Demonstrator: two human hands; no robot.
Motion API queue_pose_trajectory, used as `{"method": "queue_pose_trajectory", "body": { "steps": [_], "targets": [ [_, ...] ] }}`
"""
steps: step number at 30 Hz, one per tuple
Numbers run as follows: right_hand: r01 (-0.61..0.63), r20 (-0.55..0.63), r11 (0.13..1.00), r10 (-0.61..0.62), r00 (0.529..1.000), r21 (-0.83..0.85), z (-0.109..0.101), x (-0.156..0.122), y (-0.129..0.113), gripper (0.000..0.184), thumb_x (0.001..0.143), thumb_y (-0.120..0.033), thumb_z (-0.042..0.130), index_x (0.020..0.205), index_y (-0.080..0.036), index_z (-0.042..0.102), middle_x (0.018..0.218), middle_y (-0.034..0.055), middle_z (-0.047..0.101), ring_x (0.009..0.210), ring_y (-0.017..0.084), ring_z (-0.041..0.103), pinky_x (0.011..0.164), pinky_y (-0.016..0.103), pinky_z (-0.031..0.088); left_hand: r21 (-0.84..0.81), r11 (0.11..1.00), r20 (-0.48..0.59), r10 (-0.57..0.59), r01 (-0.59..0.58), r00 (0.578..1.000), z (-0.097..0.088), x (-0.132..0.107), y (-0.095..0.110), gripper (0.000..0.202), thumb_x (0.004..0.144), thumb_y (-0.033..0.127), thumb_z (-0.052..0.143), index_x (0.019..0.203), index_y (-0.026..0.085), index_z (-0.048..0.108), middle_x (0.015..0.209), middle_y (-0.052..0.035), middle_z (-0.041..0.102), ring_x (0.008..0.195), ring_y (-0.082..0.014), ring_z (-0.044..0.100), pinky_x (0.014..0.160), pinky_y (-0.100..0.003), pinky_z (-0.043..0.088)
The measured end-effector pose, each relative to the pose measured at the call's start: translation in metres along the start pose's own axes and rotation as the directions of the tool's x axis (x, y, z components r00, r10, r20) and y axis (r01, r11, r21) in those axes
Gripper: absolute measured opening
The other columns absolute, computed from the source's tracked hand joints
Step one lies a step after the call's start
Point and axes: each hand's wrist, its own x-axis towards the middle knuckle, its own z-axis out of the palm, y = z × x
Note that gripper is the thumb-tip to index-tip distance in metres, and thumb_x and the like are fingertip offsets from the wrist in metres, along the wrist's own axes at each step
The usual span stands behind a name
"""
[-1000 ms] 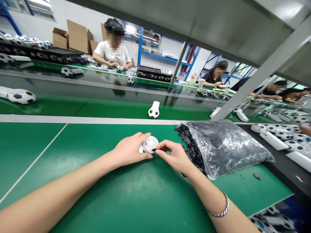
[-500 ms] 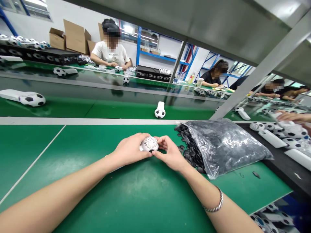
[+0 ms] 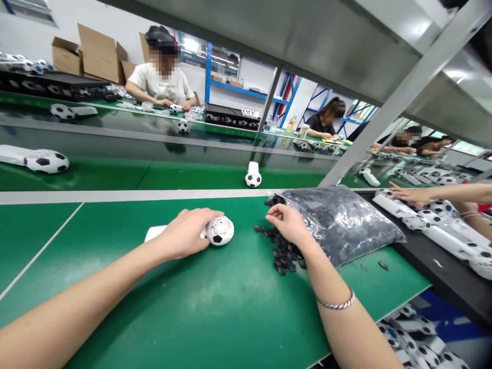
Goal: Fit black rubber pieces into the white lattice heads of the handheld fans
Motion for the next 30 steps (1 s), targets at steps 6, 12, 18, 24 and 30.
{"method": "queue_pose_trajectory", "body": {
  "steps": [6, 12, 18, 24, 30],
  "targets": [
    [0.078, 0.146, 0.989, -0.059, 0.988, -0.128, 0.013, -0.008, -0.007, 0.017, 0.069, -0.028, 0.07, 0.084, -0.02, 0.066, 0.08, 0.0012, 0.062, 0.069, 0.015, 0.057, 0.063, 0.024, 0.044, 0.06, 0.994, -0.094, 0.102, -0.097, 0.99, 0.008, 0.0, 0.004, 0.065, 0.071, -0.003, 0.032, 0.124, 0.032, 0.045, 0.108, -0.0021, 0.058, 0.103, -0.0212, 0.045, 0.091, -0.04, 0.032],
    [0.258, 0.254, 0.901, -0.174, 0.951, -0.349, 0.016, -0.011, -0.026, 0.01, 0.081, -0.016, 0.058, 0.081, -0.019, 0.067, 0.08, 0.0048, 0.063, 0.078, 0.018, 0.058, 0.073, 0.027, 0.043, 0.004, 0.996, -0.132, 0.093, -0.094, 0.987, 0.009, -0.001, 0.004, 0.06, 0.071, 0.0, 0.033, 0.124, 0.027, 0.046, 0.107, -0.0036, 0.059, 0.104, -0.0211, 0.045, 0.094, -0.041, 0.031],
    [0.366, 0.374, 0.859, -0.228, 0.899, -0.357, 0.006, -0.025, -0.03, 0.018, 0.078, -0.011, 0.057, 0.091, -0.02, 0.066, 0.09, 0.006, 0.063, 0.087, 0.022, 0.057, 0.074, 0.028, 0.042, -0.062, 0.996, -0.157, 0.046, -0.057, 0.987, 0.013, 0.0, -0.001, 0.06, 0.069, 0.003, 0.035, 0.124, 0.026, 0.044, 0.115, -0.0034, 0.055, 0.109, -0.0212, 0.044, 0.097, -0.042, 0.03],
    [0.357, 0.355, 0.791, -0.191, 0.915, -0.496, 0.015, -0.026, -0.037, 0.023, 0.079, -0.005, 0.05, 0.088, -0.019, 0.066, 0.084, 0.0078, 0.063, 0.083, 0.023, 0.058, 0.069, 0.03, 0.041, -0.056, 0.996, -0.137, 0.059, -0.068, 0.989, 0.014, 0.001, -0.004, 0.06, 0.067, 0.002, 0.034, 0.119, 0.026, 0.049, 0.112, -0.003, 0.057, 0.109, -0.0214, 0.044, 0.098, -0.042, 0.028],
    [0.361, 0.268, 0.81, -0.26, 0.928, -0.463, 0.019, -0.02, -0.035, 0.022, 0.086, -0.012, 0.044, 0.093, -0.017, 0.064, 0.084, 0.0084, 0.063, 0.083, 0.022, 0.058, 0.073, 0.032, 0.041, -0.076, 0.992, -0.079, 0.094, -0.1, 0.992, 0.01, -0.002, -0.004, 0.066, 0.062, 0.009, 0.047, 0.125, 0.028, 0.042, 0.119, -0.004, 0.051, 0.115, -0.0234, 0.039, 0.101, -0.042, 0.025]
  ]
}}
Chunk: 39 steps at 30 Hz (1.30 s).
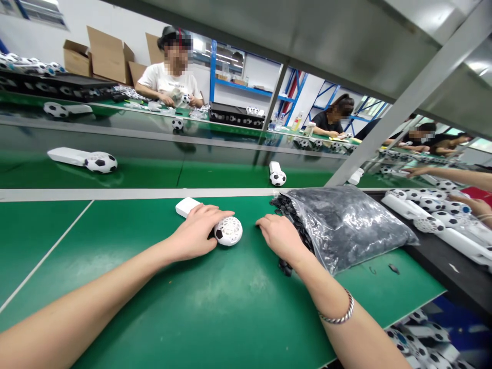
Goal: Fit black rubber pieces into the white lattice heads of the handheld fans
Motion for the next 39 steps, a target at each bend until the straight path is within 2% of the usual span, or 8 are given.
{"method": "queue_pose_trajectory", "body": {
  "steps": [6, 11, 17, 24, 29, 34, 37, 39],
  "targets": [
    [0.162, -0.172, 0.781, -0.07, 0.983, 0.603, -0.005, -0.005, -0.007, 0.012, 0.084, -0.018, 0.052, 0.09, -0.022, 0.061, 0.087, 0.0002, 0.064, 0.081, 0.015, 0.058, 0.075, 0.026, 0.045, -0.039, 0.999, 0.032, -0.019, 0.02, 0.999, 0.0, 0.0, 0.004, 0.074, 0.061, 0.043, 0.065, 0.128, 0.027, 0.038, 0.125, -0.0071, 0.047, 0.121, -0.0298, 0.032, 0.102, -0.048, 0.02],
    [0.226, -0.206, 0.667, -0.11, 0.972, 0.71, -0.003, -0.007, -0.024, 0.006, 0.079, -0.018, 0.061, 0.081, -0.023, 0.063, 0.09, 0.0011, 0.058, 0.09, 0.016, 0.055, 0.086, 0.032, 0.042, -0.053, 0.996, -0.031, -0.069, 0.067, 0.997, 0.006, 0.003, 0.009, 0.078, 0.057, 0.061, 0.064, 0.124, 0.026, 0.045, 0.119, -0.0071, 0.052, 0.117, -0.0301, 0.036, 0.102, -0.049, 0.017],
    [0.146, -0.198, 0.585, 0.026, 0.98, 0.798, 0.014, 0.001, -0.028, 0.015, 0.07, -0.021, 0.069, 0.078, -0.02, 0.056, 0.113, 0.0048, 0.049, 0.112, 0.021, 0.044, 0.092, 0.036, 0.038, -0.059, 0.99, -0.108, -0.132, 0.126, 0.985, 0.012, 0.004, 0.015, 0.064, 0.062, 0.057, 0.061, 0.117, 0.024, 0.051, 0.111, -0.0047, 0.057, 0.115, -0.0295, 0.037, 0.101, -0.049, 0.019],
    [0.023, -0.031, 0.252, 0.03, 0.999, 0.968, 0.027, 0.005, -0.032, 0.039, 0.066, -0.021, 0.07, 0.093, -0.02, 0.041, 0.102, 0.0044, 0.059, 0.098, 0.017, 0.057, 0.091, 0.036, 0.043, -0.11, 0.984, -0.126, -0.15, 0.137, 0.981, 0.008, 0.007, 0.02, 0.056, 0.059, 0.045, 0.067, 0.108, 0.019, 0.057, 0.096, -0.0058, 0.058, 0.097, -0.0256, 0.047, 0.086, -0.039, 0.038],
    [0.031, -0.043, 0.375, 0.025, 0.999, 0.926, 0.021, 0.008, -0.03, 0.039, 0.067, -0.025, 0.07, 0.093, -0.02, 0.043, 0.101, 0.0036, 0.059, 0.094, 0.017, 0.057, 0.084, 0.033, 0.045, -0.159, 0.982, -0.131, -0.124, 0.103, 0.984, 0.011, 0.004, 0.02, 0.052, 0.061, 0.038, 0.066, 0.109, 0.02, 0.054, 0.102, -0.0058, 0.055, 0.102, -0.0254, 0.044, 0.09, -0.039, 0.036],
    [-0.137, -0.022, 0.882, 0.164, 0.986, 0.452, -0.004, 0.001, 0.011, 0.031, 0.068, -0.03, 0.071, 0.093, -0.019, 0.055, 0.1, 0.0069, 0.054, 0.092, 0.022, 0.055, 0.078, 0.034, 0.044, -0.132, 0.984, -0.15, -0.136, 0.116, 0.979, 0.014, -0.001, 0.017, 0.069, 0.055, 0.051, 0.07, 0.115, 0.023, 0.049, 0.118, -0.0078, 0.044, 0.114, -0.0293, 0.033, 0.097, -0.045, 0.029],
    [-0.375, 0.093, 0.918, 0.365, 0.926, 0.127, -0.012, -0.006, 0.034, 0.023, 0.07, -0.03, 0.069, 0.087, -0.018, 0.06, 0.093, 0.0095, 0.056, 0.081, 0.025, 0.057, 0.067, 0.035, 0.043, -0.078, 0.984, -0.155, -0.17, 0.159, 0.973, 0.009, 0.001, 0.013, 0.062, 0.059, 0.055, 0.066, 0.112, 0.025, 0.053, 0.106, -0.0065, 0.047, 0.103, -0.0276, 0.04, 0.091, -0.044, 0.035],
    [-0.365, 0.154, 0.925, 0.347, 0.925, 0.109, -0.011, -0.008, 0.039, 0.014, 0.072, -0.025, 0.066, 0.082, -0.018, 0.061, 0.086, 0.0076, 0.06, 0.077, 0.023, 0.058, 0.063, 0.031, 0.042, -0.085, 0.989, -0.102, -0.13, 0.122, 0.986, 0.005, 0.002, 0.011, 0.056, 0.065, 0.048, 0.063, 0.115, 0.026, 0.051, 0.105, -0.0055, 0.049, 0.102, -0.0261, 0.042, 0.089, -0.042, 0.036]
  ]
}}
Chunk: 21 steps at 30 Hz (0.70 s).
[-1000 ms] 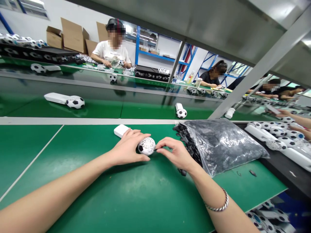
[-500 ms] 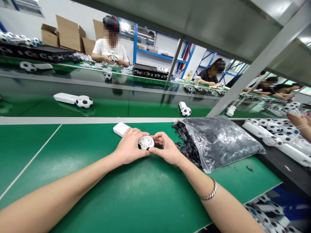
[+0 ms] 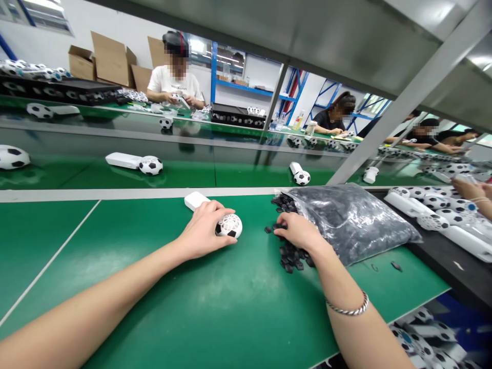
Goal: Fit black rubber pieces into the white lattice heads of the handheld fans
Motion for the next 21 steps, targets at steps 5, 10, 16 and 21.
{"method": "queue_pose_trajectory", "body": {
  "steps": [5, 10, 16, 21],
  "targets": [
    [0.138, -0.034, 0.987, -0.136, 0.99, 0.083, 0.007, 0.0, -0.012, 0.005, 0.074, -0.017, 0.064, 0.078, -0.02, 0.062, 0.078, 0.0022, 0.062, 0.072, 0.017, 0.058, 0.063, 0.025, 0.041, -0.137, 0.989, 0.08, 0.06, -0.049, 0.995, -0.001, -0.002, -0.001, 0.057, 0.067, 0.032, 0.062, 0.122, 0.027, 0.045, 0.123, -0.0052, 0.044, 0.118, -0.0274, 0.033, 0.099, -0.043, 0.03],
    [0.269, -0.144, 0.9, -0.233, 0.962, 0.344, 0.008, -0.003, -0.027, 0.011, 0.081, -0.015, 0.054, 0.087, -0.019, 0.062, 0.073, 0.0, 0.064, 0.065, 0.014, 0.059, 0.063, 0.024, 0.044, -0.235, 0.972, 0.042, 0.035, -0.024, 0.999, 0.005, -0.005, 0.0, 0.052, 0.068, 0.026, 0.061, 0.117, 0.025, 0.047, 0.125, -0.0057, 0.042, 0.125, -0.0247, 0.028, 0.105, -0.041, 0.026],
    [0.388, -0.19, 0.667, -0.351, 0.917, 0.636, 0.017, -0.006, -0.038, 0.019, 0.082, -0.014, 0.05, 0.093, -0.019, 0.064, 0.087, 0.0029, 0.06, 0.069, 0.012, 0.061, 0.067, 0.024, 0.051, -0.326, 0.938, 0.148, 0.17, -0.114, 0.974, 0.002, -0.003, -0.007, 0.056, 0.066, 0.013, 0.056, 0.119, 0.025, 0.043, 0.131, -0.0029, 0.038, 0.13, -0.0209, 0.022, 0.108, -0.036, 0.022],
    [0.481, -0.254, 0.562, -0.435, 0.864, 0.673, 0.014, -0.014, -0.048, 0.01, 0.08, -0.015, 0.056, 0.087, -0.02, 0.062, 0.081, 0.0005, 0.062, 0.076, 0.014, 0.058, 0.071, 0.026, 0.048, -0.418, 0.893, 0.196, 0.27, -0.169, 0.943, 0.0, -0.003, -0.011, 0.059, 0.065, 0.009, 0.054, 0.12, 0.025, 0.042, 0.131, -0.0022, 0.039, 0.133, -0.0202, 0.015, 0.11, -0.038, 0.017]
  ]
}}
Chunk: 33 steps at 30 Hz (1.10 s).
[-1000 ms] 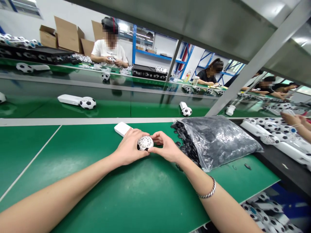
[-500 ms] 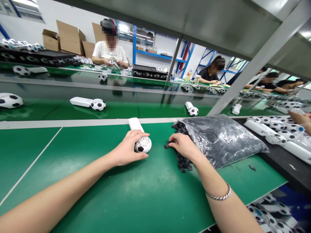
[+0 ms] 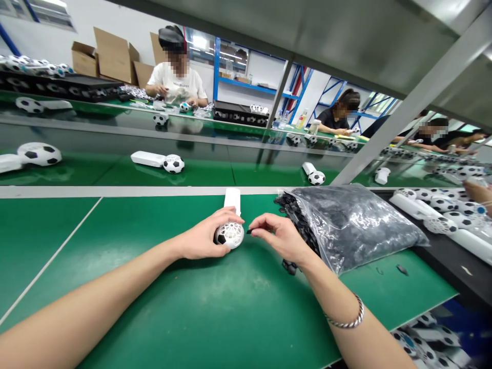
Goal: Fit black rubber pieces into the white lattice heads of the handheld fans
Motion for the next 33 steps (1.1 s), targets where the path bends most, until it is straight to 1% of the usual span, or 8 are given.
{"method": "queue_pose_trajectory", "body": {
  "steps": [4, 8, 13, 17, 22, 27, 30, 33],
  "targets": [
    [0.125, 0.06, 0.992, -0.124, 0.99, -0.027, 0.008, -0.001, -0.008, 0.011, 0.081, -0.011, 0.056, 0.081, -0.02, 0.062, 0.082, 0.0009, 0.06, 0.081, 0.014, 0.056, 0.075, 0.028, 0.044, -0.024, 0.999, -0.02, -0.039, 0.038, 0.999, 0.004, 0.001, 0.0, 0.06, 0.065, 0.015, 0.06, 0.121, 0.024, 0.041, 0.136, -0.004, 0.033, 0.134, -0.0211, 0.014, 0.109, -0.039, 0.017],
    [0.137, 0.044, 0.991, -0.137, 0.99, 0.01, 0.02, 0.0, -0.005, 0.009, 0.08, -0.012, 0.058, 0.081, -0.02, 0.062, 0.084, 0.0014, 0.056, 0.086, 0.015, 0.053, 0.078, 0.029, 0.043, -0.031, 0.997, -0.077, -0.073, 0.071, 0.994, 0.011, 0.003, 0.003, 0.061, 0.063, 0.026, 0.068, 0.119, 0.023, 0.043, 0.134, -0.0067, 0.035, 0.133, -0.0239, 0.016, 0.108, -0.04, 0.02],
    [0.024, -0.018, 0.996, -0.023, 1.0, 0.085, 0.029, 0.002, 0.004, 0.013, 0.076, -0.017, 0.063, 0.086, -0.02, 0.056, 0.086, 0.0006, 0.051, 0.076, 0.013, 0.051, 0.068, 0.026, 0.044, -0.011, 0.994, -0.17, -0.105, 0.105, 0.98, 0.017, 0.004, 0.007, 0.051, 0.068, 0.027, 0.063, 0.116, 0.022, 0.045, 0.132, -0.0071, 0.038, 0.131, -0.0247, 0.02, 0.107, -0.042, 0.023],
    [-0.115, -0.042, 0.972, 0.126, 0.991, 0.204, 0.033, 0.002, 0.01, 0.03, 0.07, -0.022, 0.068, 0.093, -0.02, 0.05, 0.098, 0.0029, 0.048, 0.086, 0.015, 0.051, 0.062, 0.024, 0.044, -0.001, 0.994, -0.225, -0.102, 0.105, 0.969, 0.021, 0.005, 0.009, 0.05, 0.067, 0.02, 0.059, 0.115, 0.021, 0.043, 0.129, -0.008, 0.039, 0.128, -0.0248, 0.027, 0.105, -0.043, 0.025],
    [-0.219, -0.019, 0.941, 0.232, 0.973, 0.258, 0.036, 0.006, 0.009, 0.03, 0.07, -0.026, 0.066, 0.092, -0.019, 0.048, 0.096, 0.0028, 0.052, 0.086, 0.016, 0.051, 0.061, 0.023, 0.043, 0.019, 0.997, -0.287, -0.07, 0.078, 0.955, 0.023, 0.006, 0.009, 0.04, 0.067, 0.017, 0.056, 0.105, 0.021, 0.045, 0.116, -0.0061, 0.045, 0.114, -0.0231, 0.04, 0.1, -0.041, 0.032],
    [-0.184, -0.15, 0.981, 0.174, 0.973, -0.059, 0.009, 0.007, 0.01, 0.022, 0.075, -0.036, 0.061, 0.086, -0.019, 0.052, 0.089, 0.0022, 0.054, 0.076, 0.014, 0.052, 0.068, 0.027, 0.043, 0.03, 0.997, -0.258, -0.06, 0.071, 0.964, 0.024, 0.003, 0.009, 0.062, 0.066, 0.033, 0.066, 0.12, 0.025, 0.037, 0.123, -0.0063, 0.037, 0.118, -0.0238, 0.034, 0.102, -0.041, 0.029],
    [-0.294, -0.127, 0.869, 0.265, 0.956, -0.397, -0.013, 0.001, 0.02, 0.026, 0.07, -0.037, 0.067, 0.086, -0.019, 0.056, 0.087, 0.0026, 0.054, 0.072, 0.015, 0.052, 0.069, 0.029, 0.042, 0.098, 0.974, -0.348, -0.161, 0.207, 0.923, 0.023, 0.003, 0.007, 0.074, 0.052, 0.045, 0.075, 0.116, 0.026, 0.042, 0.116, -0.0065, 0.036, 0.113, -0.0277, 0.035, 0.099, -0.045, 0.032],
    [-0.348, -0.053, 0.769, 0.38, 0.923, -0.536, -0.023, -0.003, 0.03, 0.024, 0.067, -0.029, 0.07, 0.087, -0.02, 0.06, 0.084, 0.0025, 0.056, 0.073, 0.015, 0.053, 0.067, 0.026, 0.041, 0.083, 0.951, -0.339, -0.255, 0.299, 0.906, 0.014, 0.004, 0.003, 0.057, 0.057, 0.04, 0.071, 0.107, 0.025, 0.049, 0.106, -0.0045, 0.038, 0.104, -0.025, 0.042, 0.094, -0.043, 0.037]
  ]
}}
